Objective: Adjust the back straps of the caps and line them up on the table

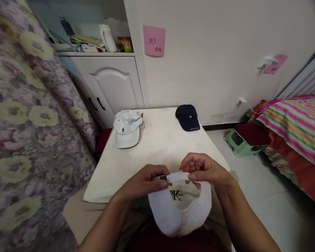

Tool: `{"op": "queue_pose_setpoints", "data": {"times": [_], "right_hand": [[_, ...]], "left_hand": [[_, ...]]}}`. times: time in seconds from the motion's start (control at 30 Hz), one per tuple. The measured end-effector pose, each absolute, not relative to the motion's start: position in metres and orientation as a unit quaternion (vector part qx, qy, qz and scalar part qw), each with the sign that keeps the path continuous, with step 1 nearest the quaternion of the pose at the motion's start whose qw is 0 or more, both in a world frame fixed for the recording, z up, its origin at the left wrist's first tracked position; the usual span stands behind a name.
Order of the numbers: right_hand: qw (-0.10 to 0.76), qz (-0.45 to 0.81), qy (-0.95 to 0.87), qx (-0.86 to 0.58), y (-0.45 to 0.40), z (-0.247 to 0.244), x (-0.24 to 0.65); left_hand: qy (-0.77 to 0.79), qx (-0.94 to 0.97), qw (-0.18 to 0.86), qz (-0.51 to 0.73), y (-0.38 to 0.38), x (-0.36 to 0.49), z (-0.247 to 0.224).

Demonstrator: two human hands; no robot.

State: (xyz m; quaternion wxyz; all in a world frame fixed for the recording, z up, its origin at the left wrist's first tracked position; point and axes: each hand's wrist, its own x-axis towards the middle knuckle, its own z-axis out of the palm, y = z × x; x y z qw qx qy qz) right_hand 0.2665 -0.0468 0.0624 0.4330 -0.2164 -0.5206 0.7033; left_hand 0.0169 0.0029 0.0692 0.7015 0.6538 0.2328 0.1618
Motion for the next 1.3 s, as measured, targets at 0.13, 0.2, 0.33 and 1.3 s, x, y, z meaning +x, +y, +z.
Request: {"op": "queue_pose_setpoints", "data": {"times": [0.13, 0.2, 0.33, 1.3], "right_hand": [[0.416, 0.71, -0.526, -0.216, -0.05, 0.065, 0.264], [0.408, 0.716, -0.524, -0.216, -0.052, 0.067, 0.262], [0.432, 0.719, -0.499, -0.217, -0.052, 0.066, 0.26], [0.462, 0.671, -0.509, -0.278, -0.051, 0.058, 0.273]], "left_hand": [[0.233, 0.654, 0.703, 0.153, -0.004, 0.022, 0.073], [0.231, 0.639, 0.718, 0.152, -0.006, 0.024, 0.07], [0.226, 0.613, 0.742, 0.152, -0.005, 0.025, 0.063], [0.315, 0.708, 0.605, 0.182, -0.017, 0.017, 0.074]]}}
